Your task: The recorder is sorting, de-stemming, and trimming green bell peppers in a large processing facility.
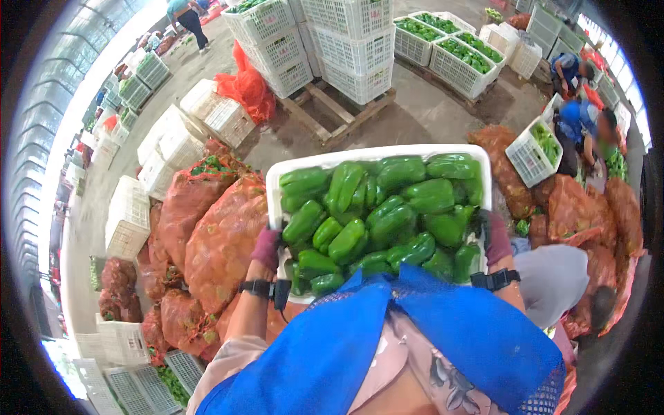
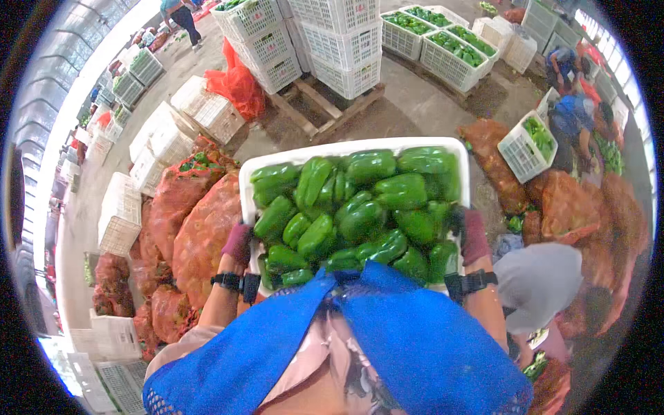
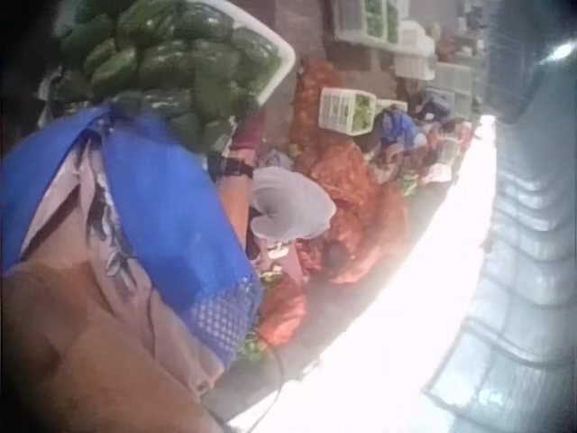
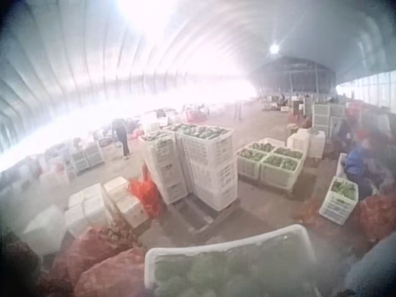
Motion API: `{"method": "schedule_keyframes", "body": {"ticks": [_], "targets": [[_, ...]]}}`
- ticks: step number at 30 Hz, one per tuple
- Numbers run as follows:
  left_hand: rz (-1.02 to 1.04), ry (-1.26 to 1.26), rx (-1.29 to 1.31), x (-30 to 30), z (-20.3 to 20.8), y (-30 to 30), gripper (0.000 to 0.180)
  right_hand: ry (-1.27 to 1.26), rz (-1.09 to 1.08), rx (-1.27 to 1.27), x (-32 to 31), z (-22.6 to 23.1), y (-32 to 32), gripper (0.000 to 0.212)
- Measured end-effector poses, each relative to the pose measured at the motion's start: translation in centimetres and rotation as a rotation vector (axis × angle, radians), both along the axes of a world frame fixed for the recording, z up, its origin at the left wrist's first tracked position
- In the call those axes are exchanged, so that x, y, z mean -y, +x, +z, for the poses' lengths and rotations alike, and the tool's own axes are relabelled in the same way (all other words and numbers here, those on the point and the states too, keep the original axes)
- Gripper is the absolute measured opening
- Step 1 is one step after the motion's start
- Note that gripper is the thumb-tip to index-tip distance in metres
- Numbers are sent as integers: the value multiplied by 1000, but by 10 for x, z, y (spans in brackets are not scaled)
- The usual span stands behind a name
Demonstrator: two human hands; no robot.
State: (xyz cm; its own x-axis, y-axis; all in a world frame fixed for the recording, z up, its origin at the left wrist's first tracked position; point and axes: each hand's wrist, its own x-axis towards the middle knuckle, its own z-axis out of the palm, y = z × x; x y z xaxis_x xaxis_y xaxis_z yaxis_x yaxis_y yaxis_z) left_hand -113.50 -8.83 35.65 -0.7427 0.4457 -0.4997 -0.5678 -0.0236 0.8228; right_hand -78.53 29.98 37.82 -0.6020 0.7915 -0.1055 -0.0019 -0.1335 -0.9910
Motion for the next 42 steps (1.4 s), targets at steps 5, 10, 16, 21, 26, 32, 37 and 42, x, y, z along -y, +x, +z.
{"method": "schedule_keyframes", "body": {"ticks": [5,10,16,21,26,32,37,42], "targets": [[95,-145,-15,21,-9,-67,33,-92,105,262,-28,7,-121,28],[220,-185,46,45,12,-128,34,-151,183,345,-16,15,-218,28],[327,-60,88,49,16,-164,32,-215,189,274,-29,31,-308,22],[348,-17,49,21,24,-220,36,-46,401,286,-72,19,-360,27],[233,28,-33,-21,27,-307,35,7,241,212,-99,-21,-408,27],[139,-124,-44,-112,3,-446,32,522,407,468,-155,-39,-475,26],[-41,-185,69,-206,-11,-558,36,-341,-23,260,-185,-92,-501,20],[-222,-350,63,-282,-36,-630,27,-546,-295,236,-173,-51,-535,16]]}}
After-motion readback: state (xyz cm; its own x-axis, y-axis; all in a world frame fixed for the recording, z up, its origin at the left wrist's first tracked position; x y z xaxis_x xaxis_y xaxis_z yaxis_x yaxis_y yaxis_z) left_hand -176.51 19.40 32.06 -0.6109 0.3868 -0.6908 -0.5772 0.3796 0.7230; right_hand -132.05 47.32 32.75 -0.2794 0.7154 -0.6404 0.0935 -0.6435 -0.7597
